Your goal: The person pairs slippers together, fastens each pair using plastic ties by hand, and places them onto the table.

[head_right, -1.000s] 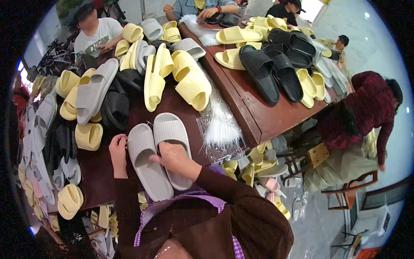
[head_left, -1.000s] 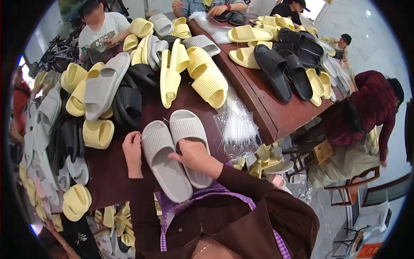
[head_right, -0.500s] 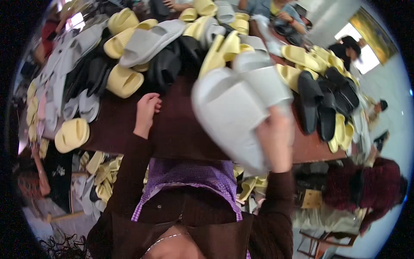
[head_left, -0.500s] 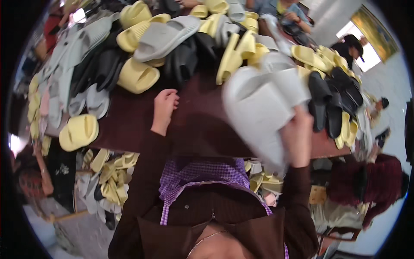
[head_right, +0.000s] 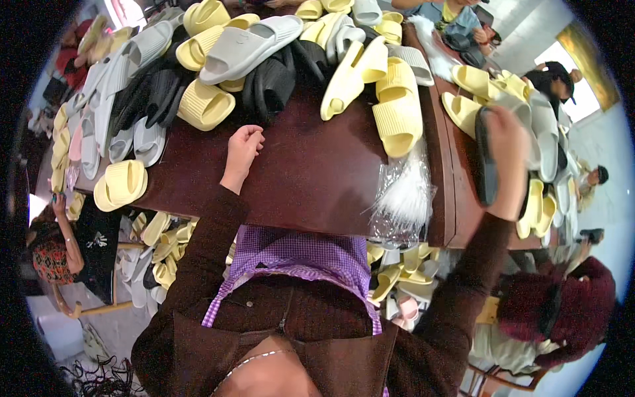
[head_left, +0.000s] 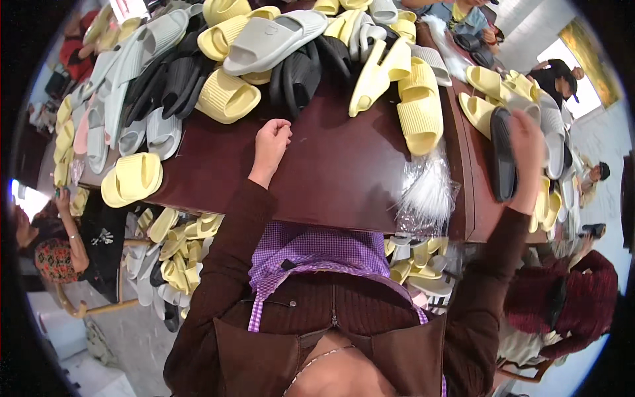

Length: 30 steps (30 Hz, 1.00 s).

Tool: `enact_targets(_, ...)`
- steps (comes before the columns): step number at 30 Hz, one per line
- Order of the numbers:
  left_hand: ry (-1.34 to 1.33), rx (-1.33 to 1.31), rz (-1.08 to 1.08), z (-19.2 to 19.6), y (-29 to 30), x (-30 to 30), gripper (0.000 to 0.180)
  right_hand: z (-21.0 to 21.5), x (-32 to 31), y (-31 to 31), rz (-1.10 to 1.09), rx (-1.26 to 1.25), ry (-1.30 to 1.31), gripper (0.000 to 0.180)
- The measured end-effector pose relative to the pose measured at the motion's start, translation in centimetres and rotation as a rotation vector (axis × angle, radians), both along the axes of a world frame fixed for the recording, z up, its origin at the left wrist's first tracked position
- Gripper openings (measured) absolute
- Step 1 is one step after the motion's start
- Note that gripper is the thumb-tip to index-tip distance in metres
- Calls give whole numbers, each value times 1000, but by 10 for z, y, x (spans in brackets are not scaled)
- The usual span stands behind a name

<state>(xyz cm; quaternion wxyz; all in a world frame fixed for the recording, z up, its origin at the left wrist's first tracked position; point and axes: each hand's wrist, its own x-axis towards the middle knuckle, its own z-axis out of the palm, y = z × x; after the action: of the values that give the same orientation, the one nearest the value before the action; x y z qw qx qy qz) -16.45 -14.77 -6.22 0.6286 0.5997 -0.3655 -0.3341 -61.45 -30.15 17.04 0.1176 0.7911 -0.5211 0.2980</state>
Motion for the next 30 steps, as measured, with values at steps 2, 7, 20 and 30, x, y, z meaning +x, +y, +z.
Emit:
enact_targets(2,4,10,-8,-5,3,1,17,-31,57,24,119,140,-34,24)
enact_targets(7,34,5,-15,-1,0,1,17,-115,81,-18,-47,425,114,34)
enact_targets(20,62,-16,-26,2,0,-1,17,-105,47,-52,63,273,-397,50)
enact_targets(30,77,-74,-75,19,4,-11,17,-15,-2,65,301,426,-684,30)
